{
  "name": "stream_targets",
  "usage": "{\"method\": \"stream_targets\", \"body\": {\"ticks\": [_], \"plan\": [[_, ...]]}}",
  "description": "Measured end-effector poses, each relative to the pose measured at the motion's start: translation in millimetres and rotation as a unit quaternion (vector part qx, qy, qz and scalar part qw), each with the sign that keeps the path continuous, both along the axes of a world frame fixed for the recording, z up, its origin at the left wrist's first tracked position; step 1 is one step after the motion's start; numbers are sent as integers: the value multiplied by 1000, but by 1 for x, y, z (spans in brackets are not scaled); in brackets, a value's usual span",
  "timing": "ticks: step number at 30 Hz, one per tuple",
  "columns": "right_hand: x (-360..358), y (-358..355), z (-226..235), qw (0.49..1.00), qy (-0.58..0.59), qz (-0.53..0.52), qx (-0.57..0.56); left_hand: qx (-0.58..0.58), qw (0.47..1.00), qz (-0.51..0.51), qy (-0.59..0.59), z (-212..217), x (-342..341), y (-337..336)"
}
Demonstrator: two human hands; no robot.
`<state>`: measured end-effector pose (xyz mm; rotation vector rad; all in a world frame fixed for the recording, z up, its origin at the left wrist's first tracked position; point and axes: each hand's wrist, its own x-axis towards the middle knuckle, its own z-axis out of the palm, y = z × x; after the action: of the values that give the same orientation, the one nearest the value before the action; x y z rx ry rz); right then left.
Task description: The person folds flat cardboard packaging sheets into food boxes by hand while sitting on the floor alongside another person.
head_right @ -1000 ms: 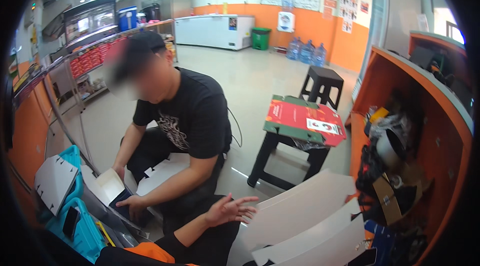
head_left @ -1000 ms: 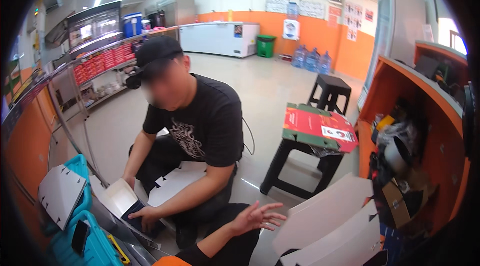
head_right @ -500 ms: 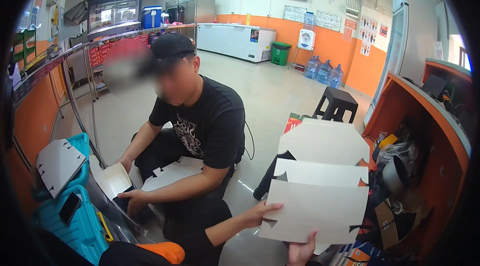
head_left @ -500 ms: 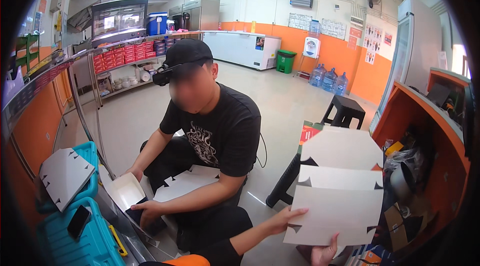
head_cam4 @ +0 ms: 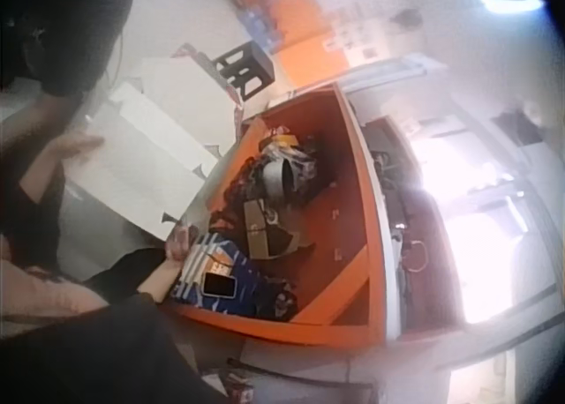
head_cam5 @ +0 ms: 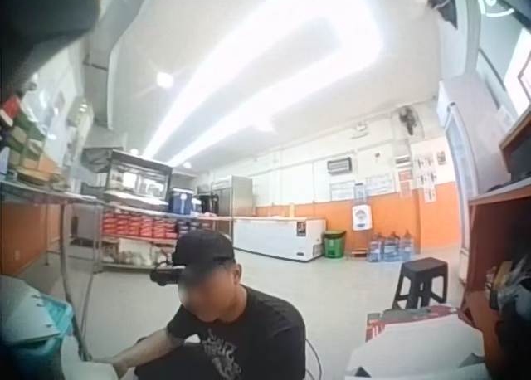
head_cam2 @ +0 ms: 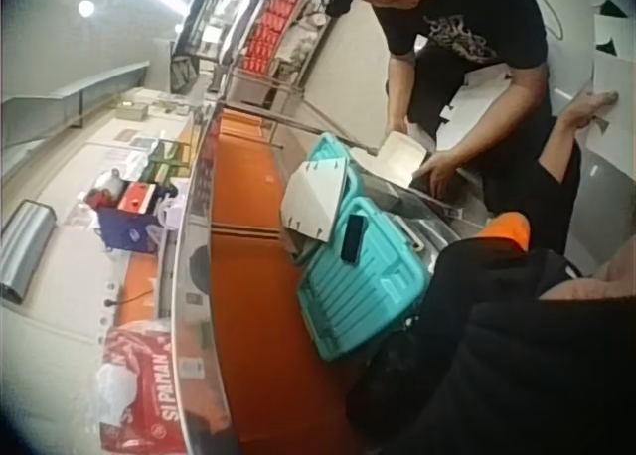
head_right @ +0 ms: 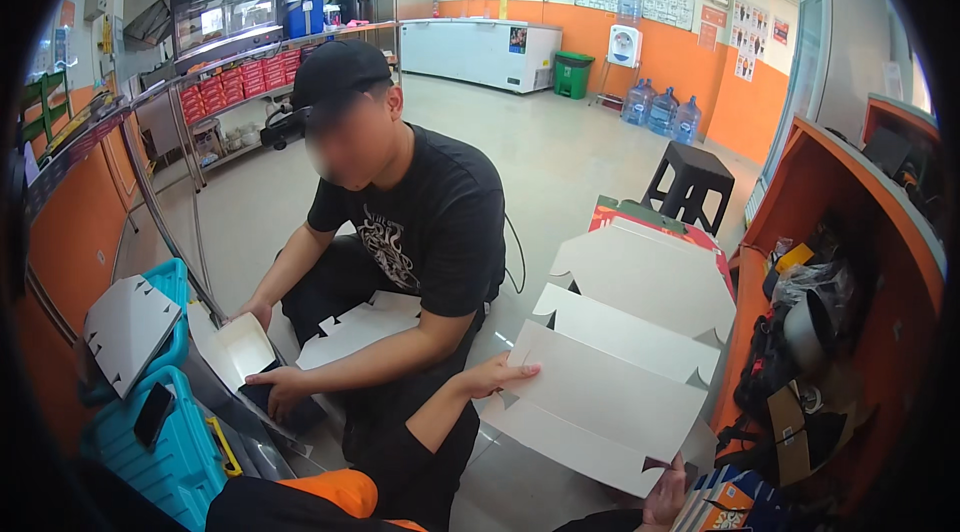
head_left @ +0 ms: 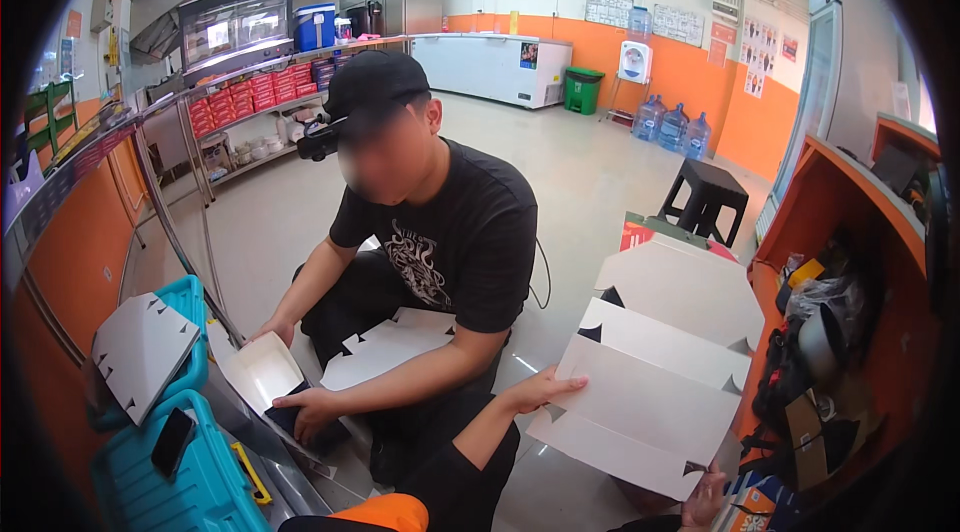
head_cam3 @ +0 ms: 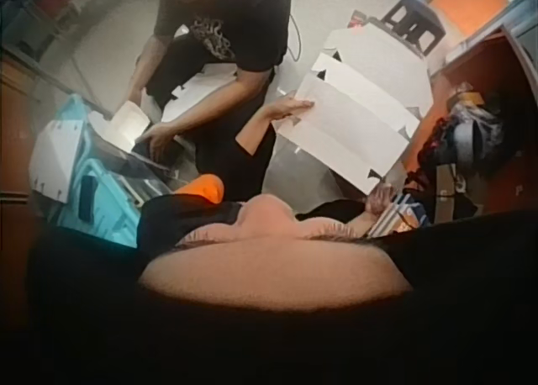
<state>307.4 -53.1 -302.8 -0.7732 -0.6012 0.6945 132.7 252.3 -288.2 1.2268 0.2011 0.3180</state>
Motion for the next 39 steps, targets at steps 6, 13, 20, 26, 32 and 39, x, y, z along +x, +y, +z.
{"method": "stream_targets", "body": {"ticks": [6,13,20,26,32,39], "plan": [[-3,-1,-13,963,-29,-69,-258,95,990,-88,48,-16,7,-2],[-4,7,-25,909,-149,-180,-347,168,982,14,85,-35,23,-16],[-20,13,-11,903,-204,-201,-321,168,984,4,63,-21,14,-15],[-23,29,-15,865,-242,-262,-353,214,974,63,23,-37,27,-20],[-49,59,-22,855,-221,-322,-342,274,924,237,122,-41,41,-36],[-75,76,-22,873,-229,-303,-305,318,862,369,141,-41,42,-61]]}}
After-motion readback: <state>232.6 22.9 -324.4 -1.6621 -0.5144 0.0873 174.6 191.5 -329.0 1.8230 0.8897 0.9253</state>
